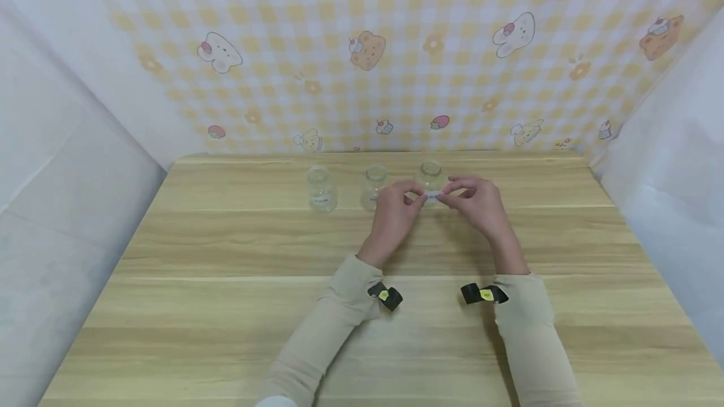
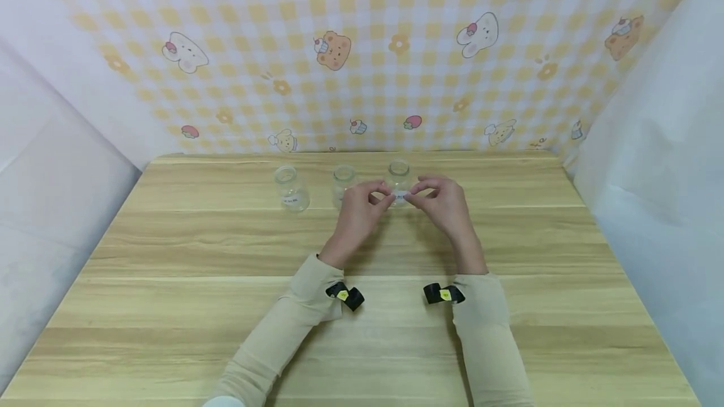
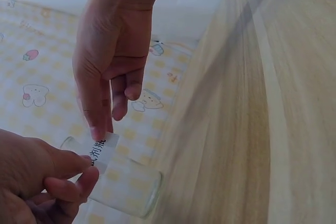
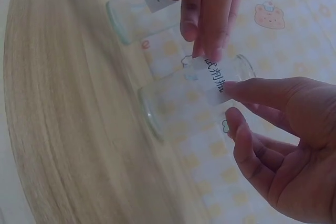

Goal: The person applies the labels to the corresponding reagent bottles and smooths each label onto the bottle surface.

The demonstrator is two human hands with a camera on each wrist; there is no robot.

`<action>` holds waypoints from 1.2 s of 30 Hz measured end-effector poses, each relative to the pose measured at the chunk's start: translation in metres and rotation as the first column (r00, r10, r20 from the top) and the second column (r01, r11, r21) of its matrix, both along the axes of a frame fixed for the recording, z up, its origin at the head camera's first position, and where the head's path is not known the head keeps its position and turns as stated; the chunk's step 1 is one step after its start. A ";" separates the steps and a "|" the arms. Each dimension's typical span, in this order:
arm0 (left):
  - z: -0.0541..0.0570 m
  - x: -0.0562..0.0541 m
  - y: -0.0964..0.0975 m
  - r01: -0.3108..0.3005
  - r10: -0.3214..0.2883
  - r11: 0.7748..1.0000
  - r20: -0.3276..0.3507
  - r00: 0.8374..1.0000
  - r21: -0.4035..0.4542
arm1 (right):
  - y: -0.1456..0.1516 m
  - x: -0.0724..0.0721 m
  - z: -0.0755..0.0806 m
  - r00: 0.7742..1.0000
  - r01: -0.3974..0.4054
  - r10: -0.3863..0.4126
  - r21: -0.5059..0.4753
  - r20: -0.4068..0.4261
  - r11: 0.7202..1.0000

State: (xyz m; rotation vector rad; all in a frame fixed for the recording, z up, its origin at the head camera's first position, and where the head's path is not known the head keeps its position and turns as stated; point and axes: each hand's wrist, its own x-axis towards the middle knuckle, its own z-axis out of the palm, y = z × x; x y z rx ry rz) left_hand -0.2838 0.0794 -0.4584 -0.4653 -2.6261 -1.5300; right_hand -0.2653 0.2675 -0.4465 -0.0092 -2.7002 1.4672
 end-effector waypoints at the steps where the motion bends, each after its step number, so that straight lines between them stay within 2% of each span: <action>1: -0.001 0.000 0.000 0.004 -0.004 1.000 0.002 1.000 0.001 | 0.000 -0.001 -0.001 1.000 -0.005 0.005 -0.006 -0.005 1.000; 9: -0.008 -0.003 0.001 0.038 -0.038 0.999 0.038 0.999 0.011 | -0.001 -0.005 -0.006 1.000 -0.020 0.021 -0.073 0.018 0.997; 22: -0.012 -0.005 0.002 0.043 -0.043 0.999 0.058 0.997 -0.001 | -0.002 -0.003 -0.006 1.000 0.003 -0.003 -0.006 0.021 1.000; 36: -0.013 -0.004 0.002 0.029 -0.028 0.999 0.063 0.998 -0.022 | -0.003 -0.005 -0.009 0.999 0.007 -0.005 -0.028 0.053 1.000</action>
